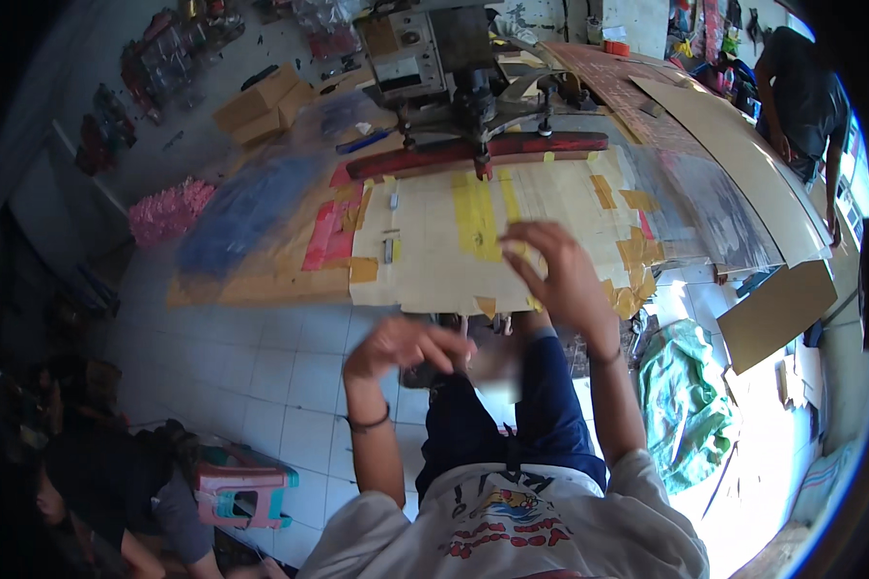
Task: The person places a clear sheet onto a marked template on a workbench, aligns it with tape markers, and then moves the template under a manual press machine.
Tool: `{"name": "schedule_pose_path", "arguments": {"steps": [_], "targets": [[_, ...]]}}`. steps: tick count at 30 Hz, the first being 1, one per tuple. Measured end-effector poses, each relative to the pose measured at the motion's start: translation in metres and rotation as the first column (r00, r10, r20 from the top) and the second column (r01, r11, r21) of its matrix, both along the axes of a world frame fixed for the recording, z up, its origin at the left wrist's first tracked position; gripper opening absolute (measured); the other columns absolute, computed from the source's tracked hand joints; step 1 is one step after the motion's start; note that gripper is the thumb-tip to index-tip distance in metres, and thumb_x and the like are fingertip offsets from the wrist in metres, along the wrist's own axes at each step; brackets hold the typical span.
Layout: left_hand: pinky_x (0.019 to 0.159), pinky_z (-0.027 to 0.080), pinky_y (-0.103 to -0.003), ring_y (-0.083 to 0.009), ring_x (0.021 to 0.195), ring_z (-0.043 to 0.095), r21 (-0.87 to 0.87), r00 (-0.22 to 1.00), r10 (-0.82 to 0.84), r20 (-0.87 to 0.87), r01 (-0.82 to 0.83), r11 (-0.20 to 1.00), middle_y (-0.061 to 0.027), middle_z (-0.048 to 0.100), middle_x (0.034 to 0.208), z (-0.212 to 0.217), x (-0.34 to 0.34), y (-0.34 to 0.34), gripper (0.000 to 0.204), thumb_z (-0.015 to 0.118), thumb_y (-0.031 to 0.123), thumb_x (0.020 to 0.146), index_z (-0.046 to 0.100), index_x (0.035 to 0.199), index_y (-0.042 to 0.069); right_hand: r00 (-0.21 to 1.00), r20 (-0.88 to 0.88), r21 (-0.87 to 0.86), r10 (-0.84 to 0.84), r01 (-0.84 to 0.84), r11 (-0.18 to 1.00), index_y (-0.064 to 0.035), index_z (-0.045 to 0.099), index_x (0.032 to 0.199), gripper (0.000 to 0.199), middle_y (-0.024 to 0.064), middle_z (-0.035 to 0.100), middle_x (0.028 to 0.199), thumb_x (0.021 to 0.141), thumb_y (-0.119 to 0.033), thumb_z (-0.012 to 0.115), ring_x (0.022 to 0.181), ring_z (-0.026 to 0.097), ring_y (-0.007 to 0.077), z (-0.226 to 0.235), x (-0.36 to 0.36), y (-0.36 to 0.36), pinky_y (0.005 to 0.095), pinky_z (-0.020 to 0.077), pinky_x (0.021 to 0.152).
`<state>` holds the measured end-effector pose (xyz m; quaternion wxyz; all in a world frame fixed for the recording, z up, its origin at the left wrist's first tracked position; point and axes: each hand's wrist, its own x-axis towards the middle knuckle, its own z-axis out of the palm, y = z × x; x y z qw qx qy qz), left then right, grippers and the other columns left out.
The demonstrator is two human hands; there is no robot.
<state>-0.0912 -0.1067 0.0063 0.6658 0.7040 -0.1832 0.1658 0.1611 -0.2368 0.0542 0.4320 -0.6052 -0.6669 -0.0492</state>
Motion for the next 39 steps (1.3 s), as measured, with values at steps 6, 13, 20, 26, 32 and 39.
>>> {"name": "schedule_pose_path", "arguments": {"steps": [6,13,20,26,32,39], "targets": [[0.106,0.042,-0.035,-0.0218,0.118,0.062,0.294,0.6,0.8,-0.007,-0.764,0.575,-0.0159,0.069,0.121,0.017,0.042,0.087,0.047,0.045,0.036,0.106,0.066,0.12,-0.003,0.902,0.343,-0.259,-0.263,0.36,0.896,-0.0155,0.05,0.145,0.065,0.0232,0.039,0.153,0.098,-0.059,0.045,0.143,0.034,0.0426,-0.047,0.033,0.072,0.0542,0.0233,0.118],[0.112,0.038,-0.037,-0.029,0.119,0.061,0.513,0.485,0.866,0.12,-0.777,0.364,-0.0163,0.069,0.12,-0.001,0.047,0.093,0.04,0.05,0.033,0.103,0.067,0.12,0.001,0.899,0.412,-0.405,-0.149,0.327,0.854,-0.0281,0.046,0.149,0.065,0.0189,0.03,0.159,0.096,-0.067,0.041,0.148,0.023,0.0418,-0.044,0.054,0.04,0.0582,0.0142,0.12],[0.116,0.034,-0.04,-0.0332,0.134,0.049,0.656,0.484,0.862,0.15,-0.701,0.28,-0.0198,0.057,0.139,0.014,0.08,0.073,0.047,0.061,0.029,0.097,0.058,0.132,-0.001,0.897,0.441,-0.482,0.029,0.209,0.851,-0.0233,0.064,0.127,0.043,0.0149,0.055,0.135,0.093,-0.048,0.062,0.133,0.045,0.0362,-0.01,0.048,-0.009,0.0563,0.0314,0.112],[0.116,0.033,-0.04,-0.0372,0.14,0.04,0.899,0.535,0.837,0.117,-0.415,0.139,-0.0254,0.04,0.151,0.01,0.135,0.123,0.066,0.059,0.038,0.096,0.046,0.14,-0.009,0.89,0.437,-0.333,-0.13,0.295,0.896,-0.0195,0.058,0.134,0.058,0.0109,0.059,0.126,0.088,-0.053,0.067,0.13,0.047,0.0323,-0.038,0.146,0.082,0.0511,0.0355,0.107],[0.116,0.028,-0.048,-0.0341,0.139,0.037,0.976,0.535,0.843,-0.059,-0.147,0.162,-0.019,0.046,0.14,0.031,0.145,0.112,0.083,0.069,0.059,0.083,0.049,0.142,0.003,0.932,0.361,-0.689,-0.022,0.283,0.667,-0.025,0.05,0.138,0.087,0.0077,0.059,0.126,0.07,-0.072,0.074,0.131,0.046,0.0304,0.0,0.139,0.079,0.051,0.0336,0.109],[0.11,0.029,-0.05,-0.0308,0.133,0.041,0.961,0.594,0.795,-0.119,-0.134,0.244,-0.0161,0.05,0.134,0.033,0.151,0.133,0.081,0.075,0.065,0.074,0.056,0.125,0.005,0.916,0.385,-0.734,0.109,0.232,0.638,-0.0211,0.049,0.131,0.085,0.0081,0.053,0.131,0.067,-0.066,0.081,0.128,0.049,0.033,0.006,0.141,0.095,0.0512,0.0439,0.101]]}}
